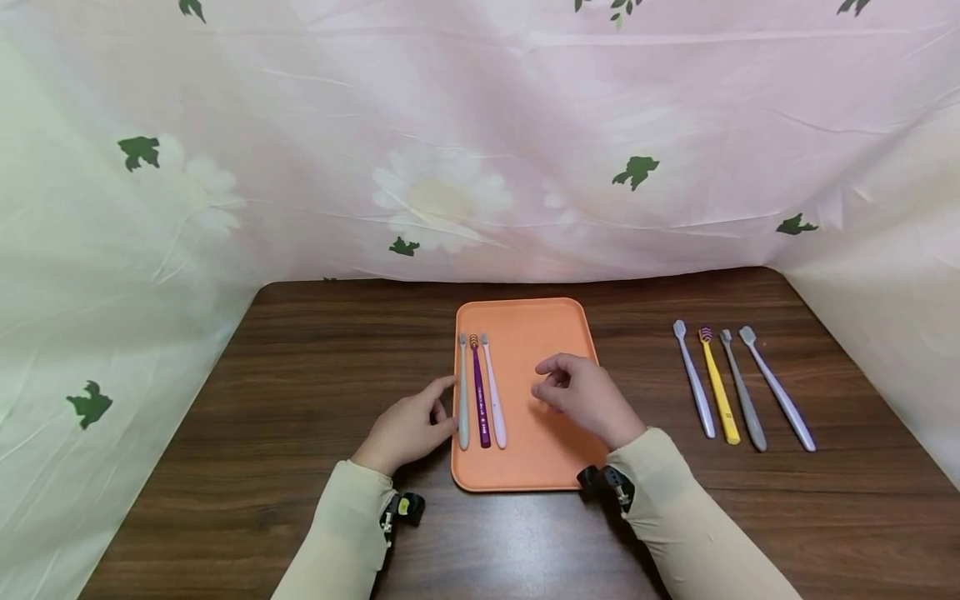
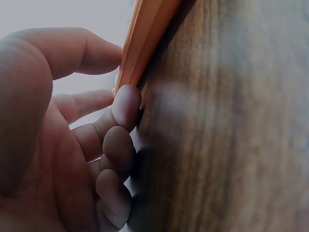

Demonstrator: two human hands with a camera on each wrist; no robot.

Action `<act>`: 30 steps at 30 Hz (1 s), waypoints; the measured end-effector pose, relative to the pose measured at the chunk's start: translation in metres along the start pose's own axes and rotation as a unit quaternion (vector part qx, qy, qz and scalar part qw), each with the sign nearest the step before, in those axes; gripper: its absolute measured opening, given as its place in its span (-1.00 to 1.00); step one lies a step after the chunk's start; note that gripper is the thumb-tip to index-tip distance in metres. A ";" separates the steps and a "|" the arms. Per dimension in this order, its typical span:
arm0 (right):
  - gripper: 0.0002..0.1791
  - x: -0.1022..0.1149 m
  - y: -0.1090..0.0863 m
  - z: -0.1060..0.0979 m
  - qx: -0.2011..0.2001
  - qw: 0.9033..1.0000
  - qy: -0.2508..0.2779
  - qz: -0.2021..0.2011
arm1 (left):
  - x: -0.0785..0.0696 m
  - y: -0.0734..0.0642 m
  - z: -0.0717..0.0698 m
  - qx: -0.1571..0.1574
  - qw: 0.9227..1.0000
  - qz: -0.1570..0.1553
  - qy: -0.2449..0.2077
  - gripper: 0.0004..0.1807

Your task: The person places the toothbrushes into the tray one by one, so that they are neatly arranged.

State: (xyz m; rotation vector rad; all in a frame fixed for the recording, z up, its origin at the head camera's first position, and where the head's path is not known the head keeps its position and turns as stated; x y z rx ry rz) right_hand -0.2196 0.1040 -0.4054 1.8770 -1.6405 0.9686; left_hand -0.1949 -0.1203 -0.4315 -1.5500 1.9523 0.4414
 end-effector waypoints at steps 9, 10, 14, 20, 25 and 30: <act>-0.70 -0.002 -0.002 -0.003 -0.006 1.000 -0.007 -0.006 | 0.000 0.000 0.000 -0.001 1.000 -0.003 0.006 -0.34; -0.70 -0.002 -0.002 -0.003 -0.007 1.000 -0.010 -0.008 | 0.000 0.000 -0.001 -0.001 1.000 -0.003 0.009 -0.34; -0.70 -0.003 -0.003 -0.006 -0.012 1.000 -0.025 -0.010 | -0.002 0.000 -0.001 0.001 1.000 0.004 0.010 -0.34; -0.70 -0.006 -0.005 -0.011 -0.011 0.999 -0.034 -0.008 | -0.004 0.000 0.001 0.005 1.000 0.005 -0.002 -0.34; -0.70 -0.008 -0.007 -0.015 -0.009 1.000 -0.029 -0.007 | -0.004 0.000 0.002 0.003 1.000 0.004 -0.001 -0.34; -0.69 -0.012 -0.008 -0.018 -0.008 0.999 -0.033 -0.004 | -0.004 0.000 0.002 0.004 1.000 0.004 -0.002 -0.34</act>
Point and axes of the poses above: each hand's wrist, its own y-axis towards the middle knuckle, its own z-axis out of the palm, x = y × z, the point moved 8 cm from there along y, towards the middle knuckle, and after that the axes turned 4 degrees about -y, right-handed, at the moved point
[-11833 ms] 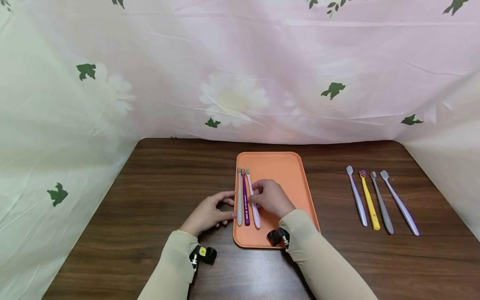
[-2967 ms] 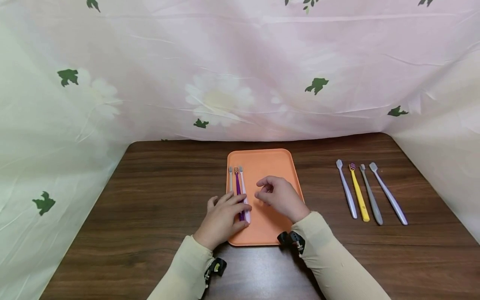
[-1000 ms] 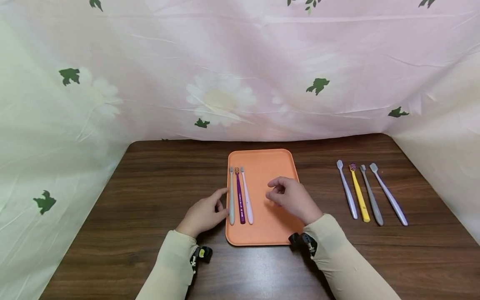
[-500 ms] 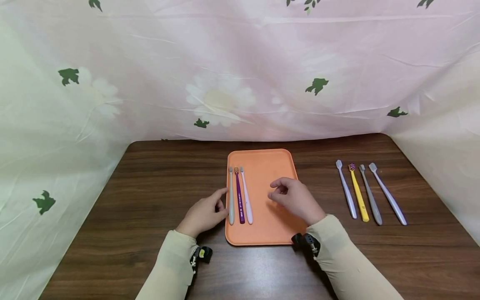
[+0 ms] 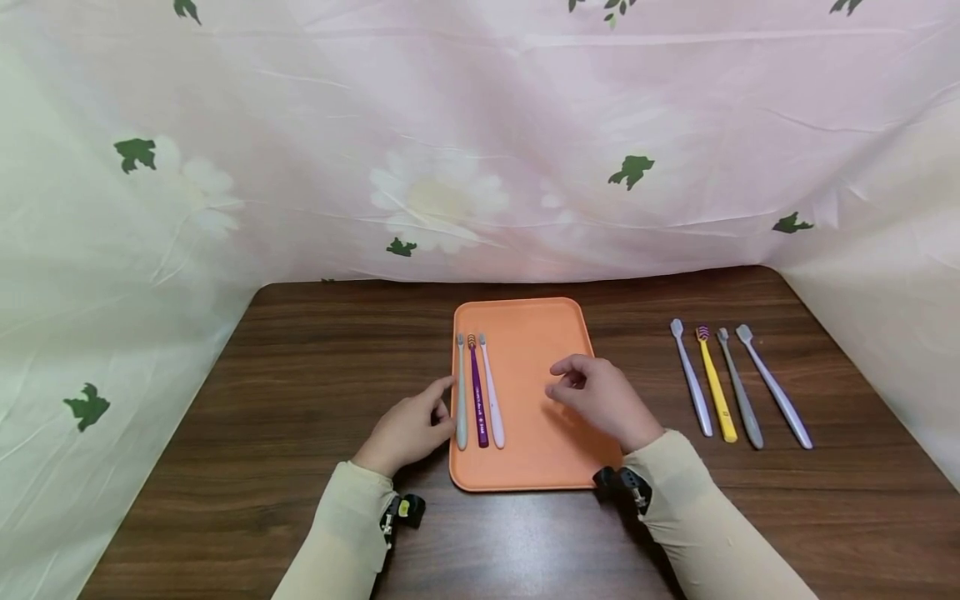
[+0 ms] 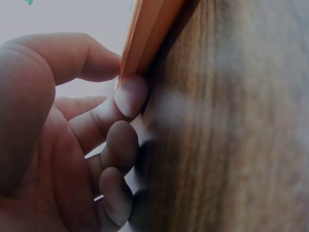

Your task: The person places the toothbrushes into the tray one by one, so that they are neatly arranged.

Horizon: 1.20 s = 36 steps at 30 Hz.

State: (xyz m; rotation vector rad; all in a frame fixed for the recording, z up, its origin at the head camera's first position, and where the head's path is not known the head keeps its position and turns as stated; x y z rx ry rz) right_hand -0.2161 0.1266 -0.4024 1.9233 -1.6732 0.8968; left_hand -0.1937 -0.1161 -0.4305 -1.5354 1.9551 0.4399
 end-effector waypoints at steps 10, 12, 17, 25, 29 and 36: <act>-0.65 -0.008 -0.001 -0.009 -0.006 1.000 0.002 0.000 | 0.001 0.001 0.000 0.002 1.000 -0.003 -0.007 -0.32; -0.65 -0.010 -0.001 -0.011 -0.007 1.000 0.003 0.001 | 0.001 0.001 0.000 0.002 1.000 -0.003 -0.009 -0.32; -0.64 -0.014 -0.001 -0.014 -0.006 1.000 0.012 0.007 | 0.003 0.001 0.002 0.002 1.000 -0.001 -0.012 -0.32; -0.63 -0.022 -0.001 -0.021 -0.006 1.000 0.017 0.019 | 0.005 0.001 0.002 0.002 1.000 -0.006 -0.018 -0.30; -0.62 -0.024 0.000 -0.026 -0.011 1.000 0.017 0.013 | 0.006 0.002 0.003 0.004 1.000 -0.012 -0.023 -0.27; -0.59 -0.033 0.001 -0.038 -0.020 1.000 0.013 0.019 | 0.007 0.002 0.003 0.001 1.000 -0.014 -0.025 -0.26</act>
Point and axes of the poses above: each hand's wrist, its own y-axis towards the middle knuckle, its own z-axis out of the palm, x = y × z, the point moved 8 cm from there along y, towards the middle knuckle, and after that the axes turned 4 degrees about -y, right-handed, at the moved point
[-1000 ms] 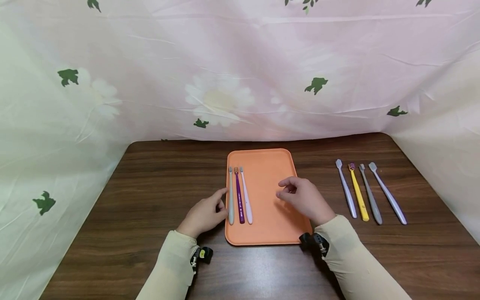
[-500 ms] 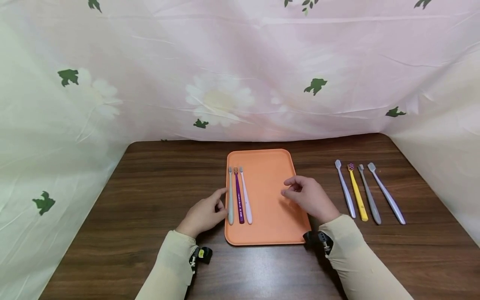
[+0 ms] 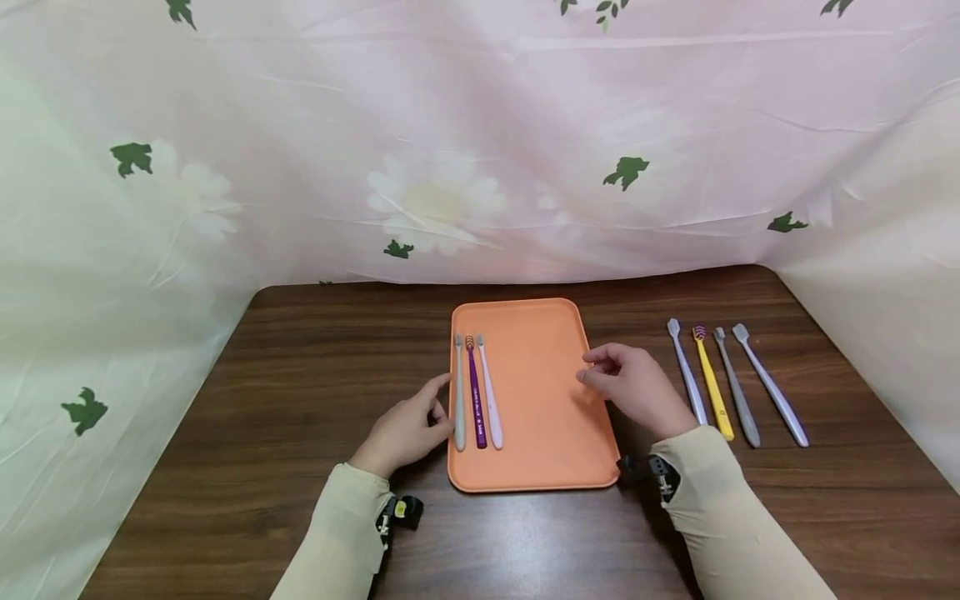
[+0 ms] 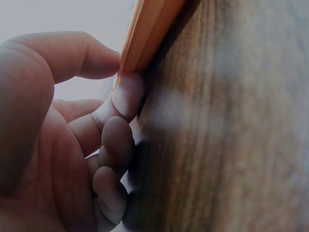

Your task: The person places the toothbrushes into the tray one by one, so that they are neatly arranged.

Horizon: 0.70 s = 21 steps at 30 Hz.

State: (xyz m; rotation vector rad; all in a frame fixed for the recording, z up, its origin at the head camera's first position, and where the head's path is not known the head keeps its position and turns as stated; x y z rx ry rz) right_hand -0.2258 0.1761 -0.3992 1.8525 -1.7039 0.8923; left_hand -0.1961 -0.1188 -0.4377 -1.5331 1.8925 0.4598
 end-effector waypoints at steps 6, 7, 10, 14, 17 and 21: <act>-0.59 -0.012 0.001 -0.013 -0.012 1.000 -0.007 0.021 | 0.000 0.000 0.000 -0.001 1.000 0.004 0.011 -0.29; -0.59 -0.012 0.001 -0.015 -0.013 1.000 -0.008 0.023 | 0.000 0.000 0.000 -0.001 1.000 0.005 0.013 -0.29; -0.57 -0.014 -0.001 -0.019 -0.013 0.999 -0.009 0.031 | -0.001 0.001 -0.001 -0.001 1.000 0.009 0.019 -0.30; -0.55 -0.017 -0.003 -0.023 -0.011 0.999 -0.005 0.038 | -0.001 0.002 0.000 0.002 1.000 0.010 0.021 -0.30; -0.54 -0.017 -0.003 -0.024 -0.010 0.999 -0.006 0.038 | 0.000 0.001 0.000 0.003 1.000 0.006 0.020 -0.30; -0.55 -0.017 -0.002 -0.026 -0.010 0.999 -0.011 0.039 | 0.001 0.000 -0.001 0.002 1.000 0.005 0.016 -0.30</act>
Point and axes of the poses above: each hand's wrist, its own y-axis towards the middle knuckle, its own z-axis out of the palm, x = y × z, the point moved 8 cm from there along y, towards the middle knuckle, and after that the axes turned 4 degrees about -y, right-handed, at the moved point
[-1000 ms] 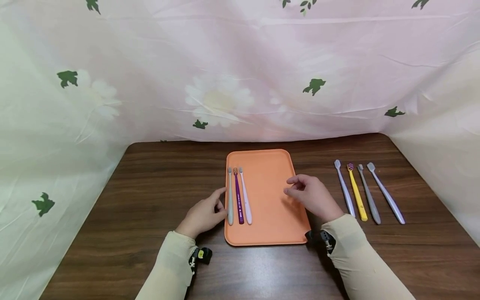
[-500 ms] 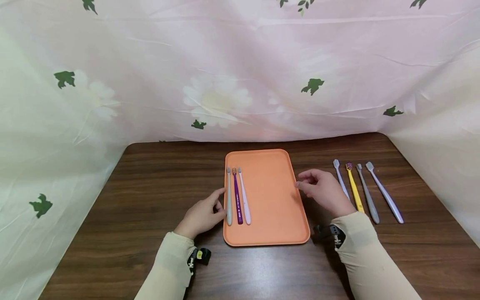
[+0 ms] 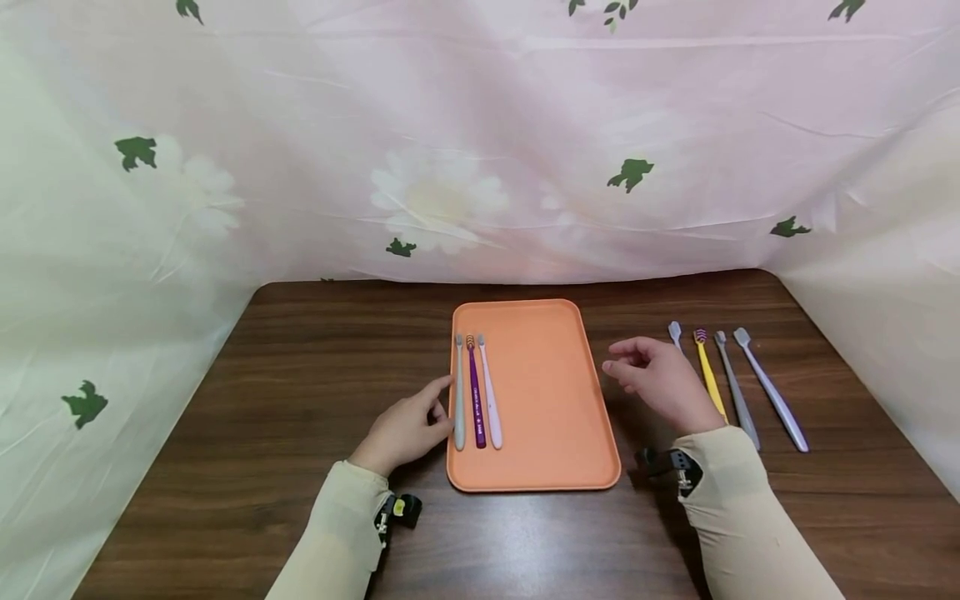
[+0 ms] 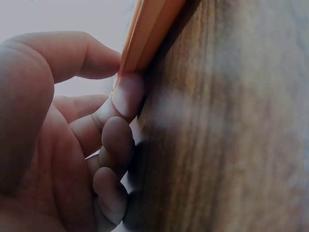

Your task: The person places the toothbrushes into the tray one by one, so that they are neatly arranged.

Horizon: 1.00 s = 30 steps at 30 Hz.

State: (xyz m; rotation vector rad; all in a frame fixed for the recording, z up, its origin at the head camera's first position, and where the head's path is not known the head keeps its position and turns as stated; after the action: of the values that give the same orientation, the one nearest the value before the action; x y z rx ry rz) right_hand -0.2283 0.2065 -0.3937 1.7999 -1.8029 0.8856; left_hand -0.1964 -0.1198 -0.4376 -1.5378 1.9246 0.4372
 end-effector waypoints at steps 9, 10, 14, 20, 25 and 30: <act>-0.53 0.000 0.000 -0.005 -0.003 1.000 0.000 -0.001 | 0.000 0.000 0.000 0.001 1.000 0.001 -0.001 -0.30; -0.53 0.000 0.000 -0.005 -0.003 1.000 0.002 -0.003 | 0.000 -0.001 0.000 0.001 1.000 0.001 -0.001 -0.30; -0.52 0.000 -0.001 -0.007 -0.006 1.000 0.002 -0.006 | 0.000 -0.001 0.000 0.000 1.000 0.003 0.002 -0.30; -0.49 -0.005 0.001 -0.007 -0.010 1.000 0.002 0.003 | -0.001 -0.002 0.002 0.007 1.000 -0.001 -0.010 -0.29; -0.49 -0.008 0.001 -0.006 -0.007 1.000 0.004 0.012 | 0.000 -0.002 0.004 0.020 0.999 -0.011 -0.030 -0.28; -0.47 -0.008 0.001 -0.007 -0.007 1.000 0.008 0.016 | 0.001 -0.002 0.005 0.026 0.999 -0.018 -0.041 -0.28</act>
State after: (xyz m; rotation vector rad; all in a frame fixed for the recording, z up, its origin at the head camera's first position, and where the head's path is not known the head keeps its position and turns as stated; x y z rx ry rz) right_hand -0.2299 0.2168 -0.3942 1.7558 -1.8276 0.8957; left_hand -0.1936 -0.1181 -0.4421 -1.4968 1.8298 0.4252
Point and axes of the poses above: each hand's wrist, its own y-axis towards the middle knuckle, its own z-axis out of the palm, x = y × z, the point moved 8 cm from there along y, towards the middle knuckle, and after that the axes turned 4 degrees about -y, right-handed, at the moved point
